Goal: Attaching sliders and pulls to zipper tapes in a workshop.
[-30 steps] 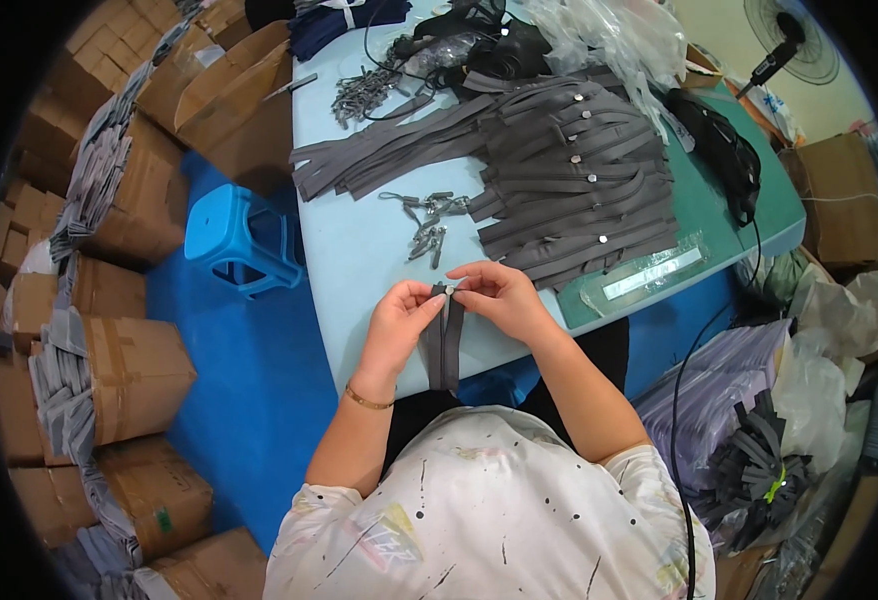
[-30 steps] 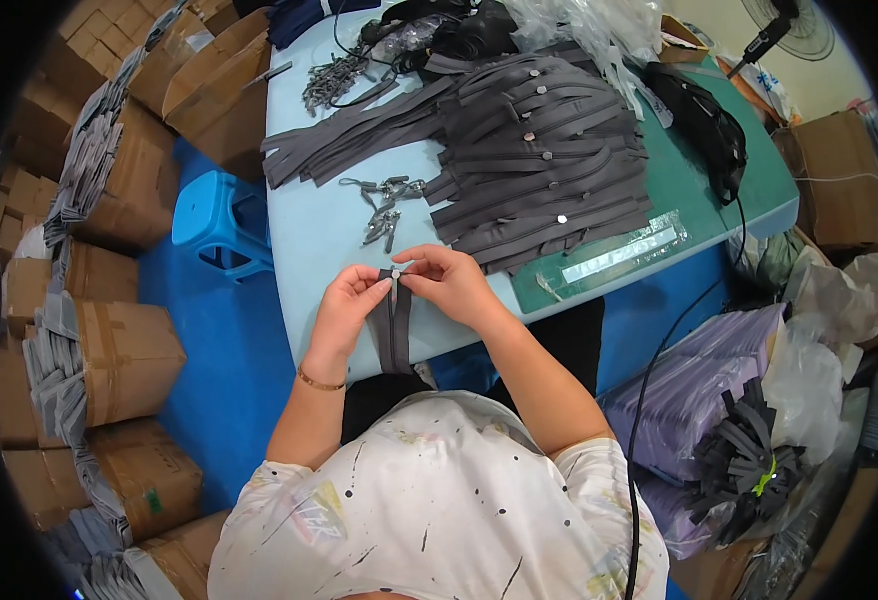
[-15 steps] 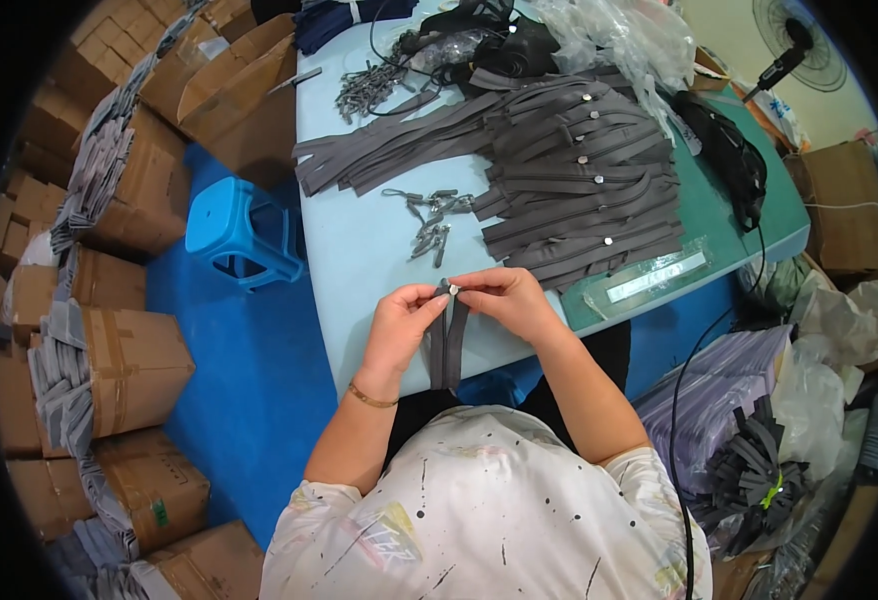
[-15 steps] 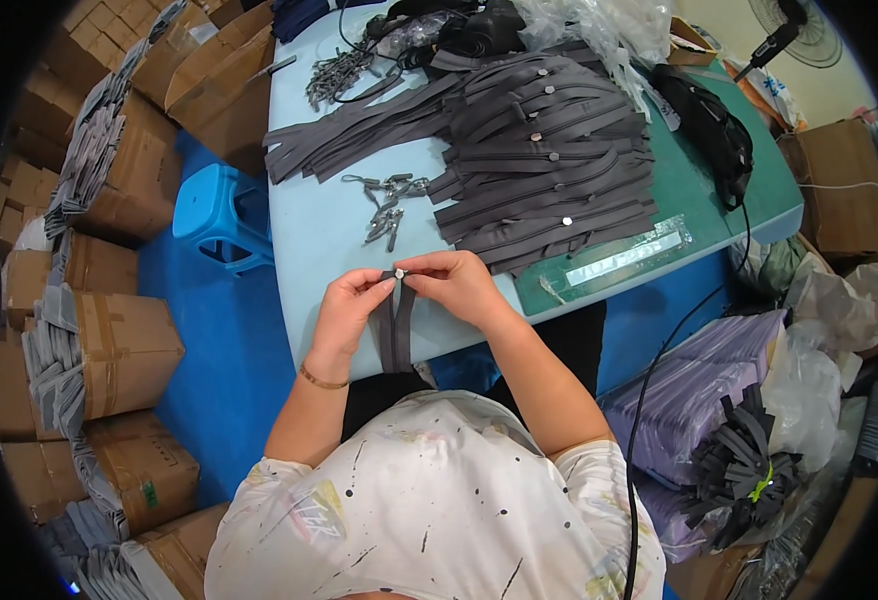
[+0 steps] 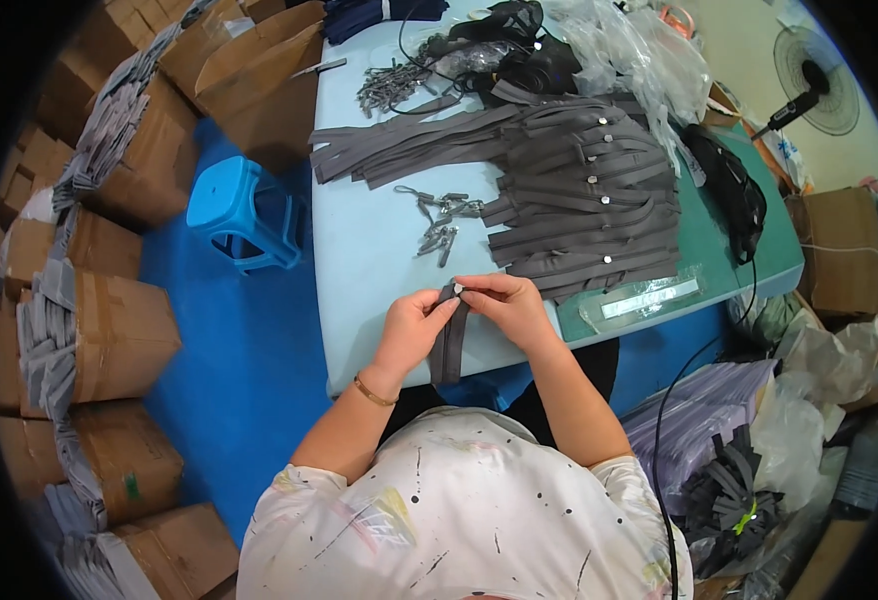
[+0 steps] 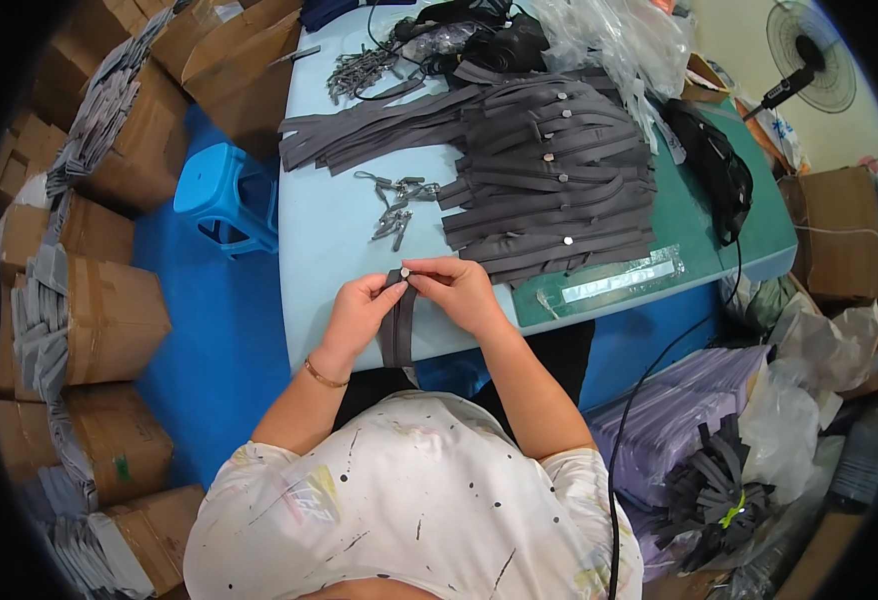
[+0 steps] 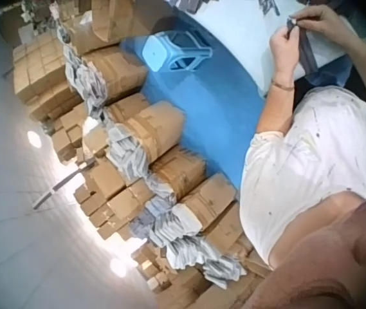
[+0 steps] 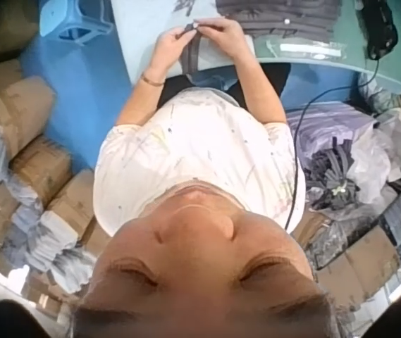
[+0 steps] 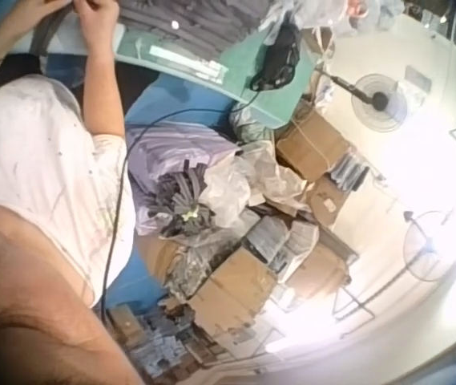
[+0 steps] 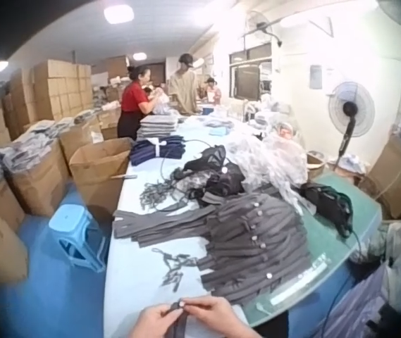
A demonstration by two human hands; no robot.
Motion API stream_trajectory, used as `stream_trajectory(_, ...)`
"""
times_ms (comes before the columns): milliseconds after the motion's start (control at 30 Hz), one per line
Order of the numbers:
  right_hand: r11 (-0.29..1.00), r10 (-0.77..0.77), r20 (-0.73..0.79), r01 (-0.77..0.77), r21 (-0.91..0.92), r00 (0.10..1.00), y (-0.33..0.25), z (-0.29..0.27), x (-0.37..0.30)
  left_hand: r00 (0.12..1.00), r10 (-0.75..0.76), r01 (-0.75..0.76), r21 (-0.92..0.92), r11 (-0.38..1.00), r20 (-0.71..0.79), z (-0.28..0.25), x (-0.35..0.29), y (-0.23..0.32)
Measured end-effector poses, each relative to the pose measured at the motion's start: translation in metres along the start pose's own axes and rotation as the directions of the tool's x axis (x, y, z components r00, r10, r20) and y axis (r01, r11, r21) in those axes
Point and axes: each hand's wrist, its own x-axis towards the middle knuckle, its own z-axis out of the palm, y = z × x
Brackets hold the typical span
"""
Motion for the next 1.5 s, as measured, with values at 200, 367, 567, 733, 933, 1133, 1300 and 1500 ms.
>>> stream_trajectory(200,0.986,-0.103,-0.026,0.098,-0.135,0.994,0.008,0.001,0.000,1.000,-0.016,0.016,-0.106,0.994,0.008,-0.002,0.001,-0.008)
stream_trajectory(367,0.979,-0.141,-0.037,0.133,-0.155,0.989,0.007,0.000,-0.002,0.998,-0.036,0.045,-0.183,0.982,0.048,0.000,-0.002,-0.001)
stream_trajectory(567,0.939,-0.228,-0.002,0.219,-0.264,0.974,0.004,0.001,-0.004,1.000,-0.025,0.028,-0.210,0.977,0.015,0.001,-0.003,-0.008)
stream_trajectory(733,0.897,-0.292,-0.011,0.270,-0.349,0.956,0.003,0.005,-0.007,1.000,-0.020,0.022,-0.201,0.979,0.014,0.000,-0.005,-0.008)
stream_trajectory(933,0.783,-0.430,0.039,0.394,-0.482,0.902,0.006,0.007,-0.005,0.999,0.011,-0.019,-0.174,0.985,-0.049,0.003,-0.006,-0.013)
stream_trajectory(1133,0.937,-0.279,-0.013,0.269,-0.223,0.960,0.001,-0.003,0.002,0.993,0.111,-0.099,0.200,0.975,-0.046,0.007,-0.004,0.001)
stream_trajectory(1300,0.932,-0.296,0.001,0.289,-0.218,0.955,0.008,0.001,-0.001,0.974,0.226,-0.205,0.335,0.920,-0.024,0.004,-0.015,0.000)
stream_trajectory(1500,0.878,-0.355,0.024,0.342,-0.334,0.935,0.003,0.002,-0.010,0.969,0.245,-0.228,0.299,0.927,-0.021,0.004,-0.017,-0.007)
